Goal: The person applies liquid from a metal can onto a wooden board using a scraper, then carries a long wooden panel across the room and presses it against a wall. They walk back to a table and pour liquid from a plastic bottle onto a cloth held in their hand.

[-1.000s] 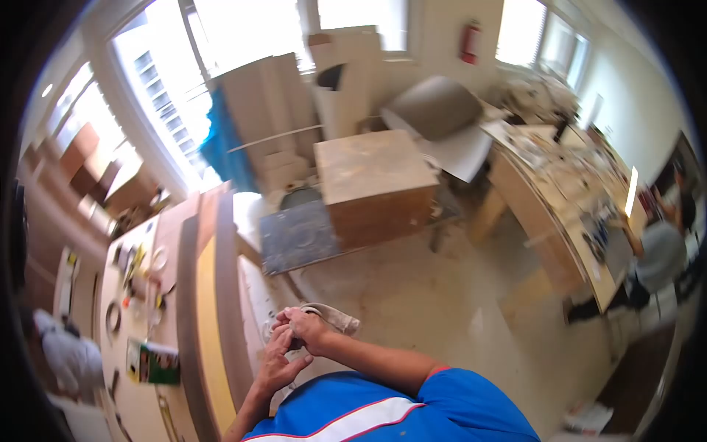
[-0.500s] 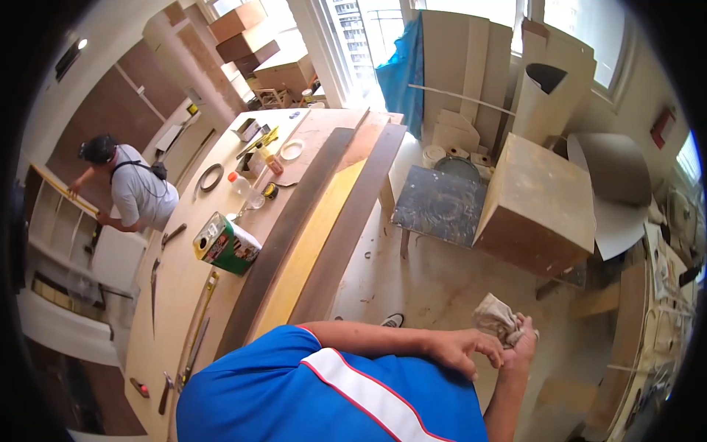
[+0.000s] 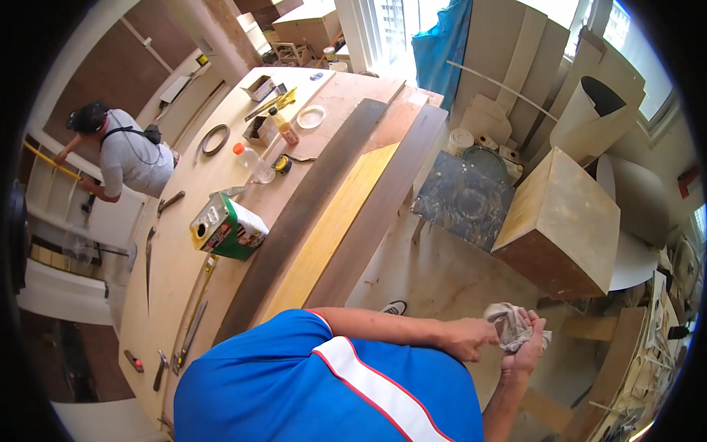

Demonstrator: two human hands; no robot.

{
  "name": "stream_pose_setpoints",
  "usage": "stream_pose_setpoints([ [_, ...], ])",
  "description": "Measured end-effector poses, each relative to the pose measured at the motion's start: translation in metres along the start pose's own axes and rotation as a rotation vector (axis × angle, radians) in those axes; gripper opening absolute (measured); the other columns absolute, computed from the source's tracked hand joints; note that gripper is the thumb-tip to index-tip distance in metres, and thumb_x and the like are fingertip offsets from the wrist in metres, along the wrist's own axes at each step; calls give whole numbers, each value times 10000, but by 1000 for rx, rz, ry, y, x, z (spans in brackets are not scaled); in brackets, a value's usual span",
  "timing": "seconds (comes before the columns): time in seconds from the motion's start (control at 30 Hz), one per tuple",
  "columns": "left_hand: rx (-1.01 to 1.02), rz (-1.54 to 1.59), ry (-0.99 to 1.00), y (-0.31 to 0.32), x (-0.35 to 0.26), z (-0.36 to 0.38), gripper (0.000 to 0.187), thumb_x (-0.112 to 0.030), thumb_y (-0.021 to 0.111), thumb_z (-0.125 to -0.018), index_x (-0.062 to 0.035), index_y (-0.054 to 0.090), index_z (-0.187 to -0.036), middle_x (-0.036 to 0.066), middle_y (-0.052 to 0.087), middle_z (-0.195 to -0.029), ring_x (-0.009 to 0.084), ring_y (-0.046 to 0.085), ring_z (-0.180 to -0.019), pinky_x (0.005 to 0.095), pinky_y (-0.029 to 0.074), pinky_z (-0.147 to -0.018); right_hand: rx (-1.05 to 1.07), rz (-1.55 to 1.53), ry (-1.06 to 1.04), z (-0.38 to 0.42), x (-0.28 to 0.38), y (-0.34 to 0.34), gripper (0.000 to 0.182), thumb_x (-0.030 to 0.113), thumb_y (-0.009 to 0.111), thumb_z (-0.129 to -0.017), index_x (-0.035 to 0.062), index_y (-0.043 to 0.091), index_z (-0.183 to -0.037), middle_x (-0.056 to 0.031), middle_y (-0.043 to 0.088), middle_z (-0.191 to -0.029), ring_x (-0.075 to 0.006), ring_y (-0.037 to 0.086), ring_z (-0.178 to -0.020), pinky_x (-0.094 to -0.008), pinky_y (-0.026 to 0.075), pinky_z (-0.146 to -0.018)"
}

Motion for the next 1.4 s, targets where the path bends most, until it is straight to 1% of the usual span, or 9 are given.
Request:
stream_pose_setpoints([
  [0.17,-431,881,-162,-22,56,-6,621,-211,730,-811,23,528,-1350,104,615,-1243,190,584,-1112,331,466,-966,55,294,-129,27,29,55,569,436,432,-1055,-25,454,-1388,-174,556,-1353,-255,535,-1252,-387,401,-1105],
  [0.3,-166,1352,-208,-28,42,-15,359,-283,627,-901,-93,573,-1201,20,615,-1101,109,573,-1020,279,451,-844,137,717,43,48,-23,59,611,461,415,-1059,12,392,-1473,-141,483,-1444,-226,441,-1335,-343,362,-1095],
  [0.43,-71,1538,-164,-16,21,-13,295,-295,614,-915,-126,539,-1144,2,604,-1028,112,572,-983,287,453,-828,154,924,-350,49,-9,59,608,462,425,-1055,-31,459,-1409,-174,414,-1485,-269,407,-1362,-378,339,-1120],
  [0.73,16,1185,-111,-7,12,10,768,-272,780,-807,4,428,-1431,114,559,-1347,211,544,-1233,376,440,-1050,45,363,40,45,-70,-2,456,499,623,-954,53,655,-1042,-30,640,-891,-119,612,-767,-307,514,-608],
  [0.83,10,1041,-137,-14,-3,7,640,-91,736,-797,58,489,-1368,148,606,-1299,234,571,-1223,377,443,-1055,9,65,255,60,-56,27,517,587,625,-918,77,648,-1000,-70,665,-965,-167,650,-835,-297,539,-659],
  [1.0,-126,1052,-338,2,27,-2,316,91,575,-850,104,598,-1165,146,694,-1078,202,679,-942,311,542,-889,60,404,399,109,-11,18,821,722,589,-854,-4,589,-1238,-167,654,-1166,-275,659,-1045,-491,545,-882],
  [1.1,-52,1121,-429,22,15,-17,300,96,582,-848,99,606,-1147,148,692,-1062,205,683,-913,306,555,-849,-369,954,81,95,-35,-61,921,778,598,-801,24,546,-1328,-181,630,-1220,-298,632,-1112,-530,525,-897],
  [1.27,300,1471,-465,82,-26,-47,360,-186,534,-938,9,589,-1235,118,648,-1200,261,612,-1126,417,451,-1023,-79,78,44,135,-17,-46,585,535,539,-989,67,550,-1340,-45,657,-1107,-140,628,-998,-257,505,-884],
  [1.4,429,1546,-519,132,-62,-68,388,-235,543,-950,-6,577,-1262,108,642,-1226,242,605,-1145,401,449,-1025,-351,200,-399,147,-7,-114,453,445,598,-983,30,652,-1157,-47,698,-969,-142,648,-939,-308,522,-813],
])
Point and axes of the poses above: each hand's wrist, its own z-axis away from the middle knuckle, its own y-axis out of the palm, x = y × z, the point moved 7 cm from there along -z, towards the middle knuckle
